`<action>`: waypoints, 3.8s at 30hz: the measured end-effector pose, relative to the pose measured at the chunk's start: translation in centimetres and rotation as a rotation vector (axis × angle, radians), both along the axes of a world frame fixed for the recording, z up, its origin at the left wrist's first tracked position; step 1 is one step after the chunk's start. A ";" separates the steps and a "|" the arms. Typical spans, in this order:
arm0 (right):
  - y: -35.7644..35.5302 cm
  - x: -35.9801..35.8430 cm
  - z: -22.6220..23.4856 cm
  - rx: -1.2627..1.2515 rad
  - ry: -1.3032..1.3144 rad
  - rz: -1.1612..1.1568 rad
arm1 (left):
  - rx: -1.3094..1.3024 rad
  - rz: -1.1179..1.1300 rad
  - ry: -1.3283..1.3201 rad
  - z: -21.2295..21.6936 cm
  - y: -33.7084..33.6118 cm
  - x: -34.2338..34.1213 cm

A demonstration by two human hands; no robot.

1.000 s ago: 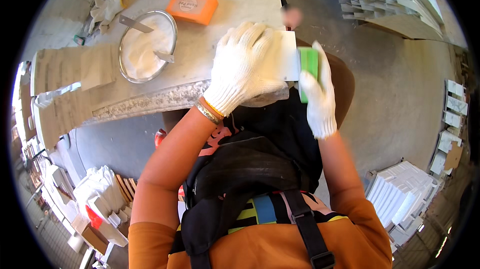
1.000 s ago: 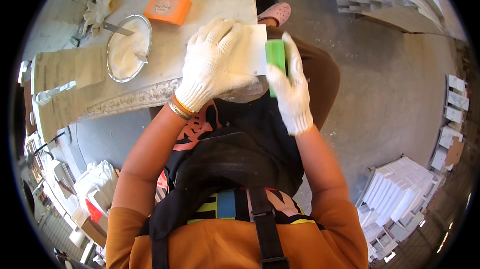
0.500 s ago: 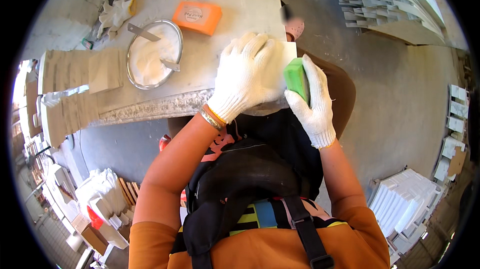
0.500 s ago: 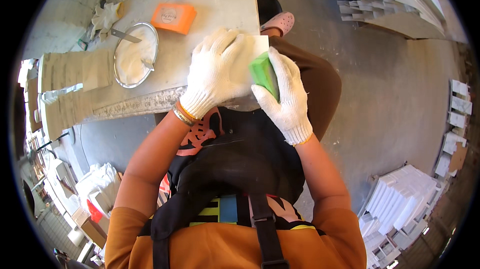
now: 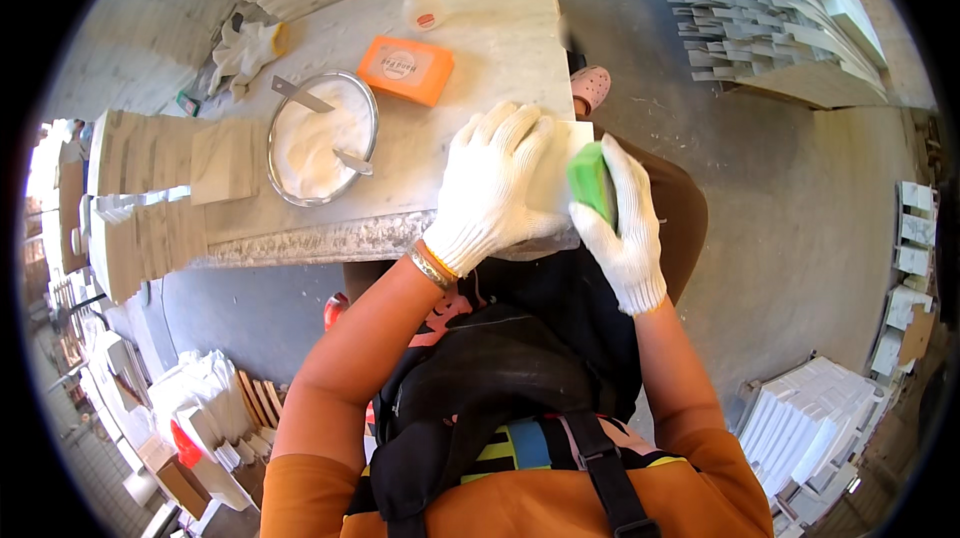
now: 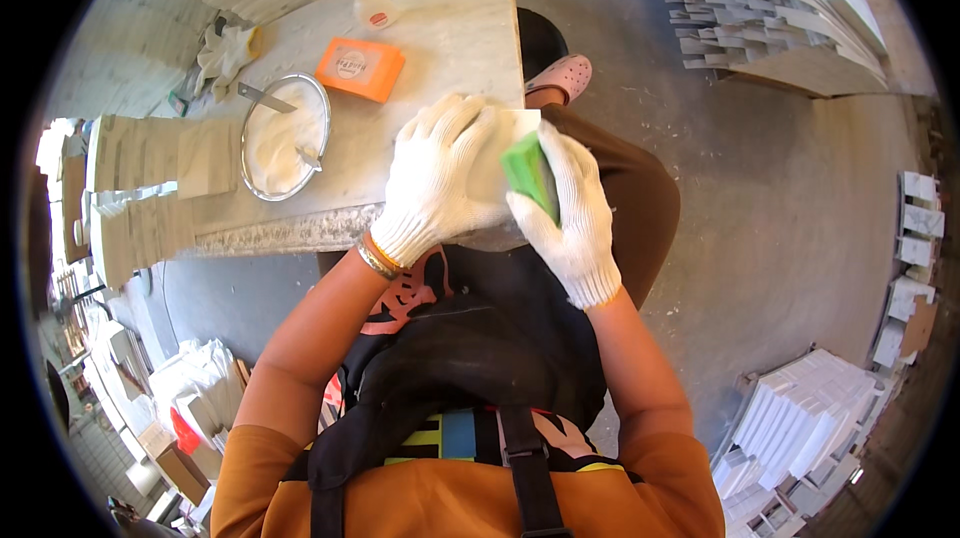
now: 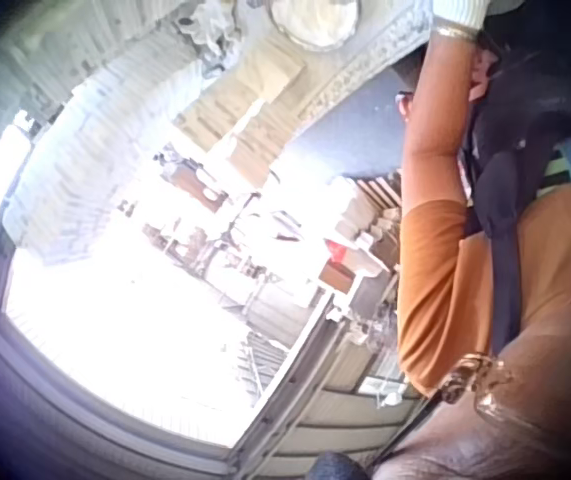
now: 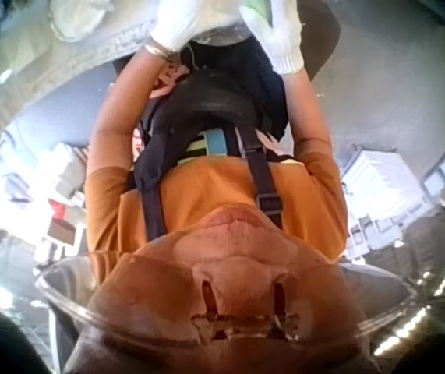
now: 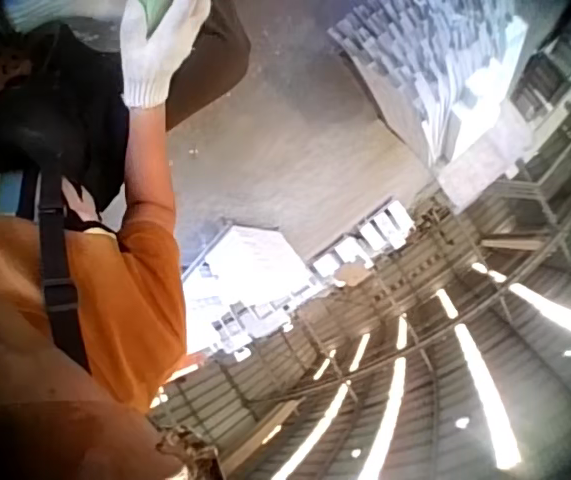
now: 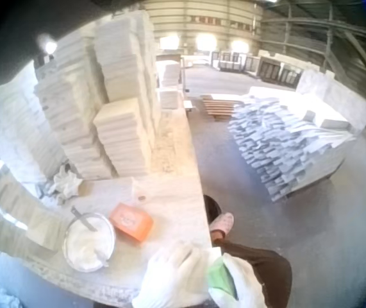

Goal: The person repeatedly sands small white square tiles with a green abrasive block and scrapes them with a metal spatula. The person turns tiles over, scrapes edges, and stacks finished tiles on a nearby pile.

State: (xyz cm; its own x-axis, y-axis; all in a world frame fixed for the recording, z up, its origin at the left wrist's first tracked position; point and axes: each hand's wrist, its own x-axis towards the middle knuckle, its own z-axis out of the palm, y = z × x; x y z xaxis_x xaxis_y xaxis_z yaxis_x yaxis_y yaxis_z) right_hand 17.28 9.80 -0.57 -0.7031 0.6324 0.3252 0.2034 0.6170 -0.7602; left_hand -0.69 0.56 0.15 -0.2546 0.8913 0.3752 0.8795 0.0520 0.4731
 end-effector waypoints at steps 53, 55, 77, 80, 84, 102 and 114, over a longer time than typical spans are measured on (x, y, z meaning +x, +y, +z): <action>-7.8 -2.3 4.8 0.329 -0.044 -0.073 | 0.001 0.128 -1.505 3.4 -15.2 5.1; -9.1 -4.1 6.2 0.500 -0.073 -0.030 | -0.038 0.117 -1.427 3.3 -14.7 5.5; -6.2 -1.0 4.3 -0.873 0.129 0.146 | 0.118 0.144 -1.940 1.0 -16.1 4.1; -5.8 -1.3 3.7 -0.976 0.069 0.202 | 0.136 0.149 -1.938 1.3 -15.9 4.6; -5.9 -1.3 3.5 -1.057 0.053 0.272 | 0.149 0.174 -1.950 1.2 -16.3 4.5; -10.3 0.7 6.0 -1.138 -0.041 0.267 | 0.348 0.145 -2.116 -0.3 -16.6 3.8; -11.6 -0.2 6.5 -0.752 -0.102 0.163 | 0.281 0.114 -2.141 -0.9 -17.0 4.2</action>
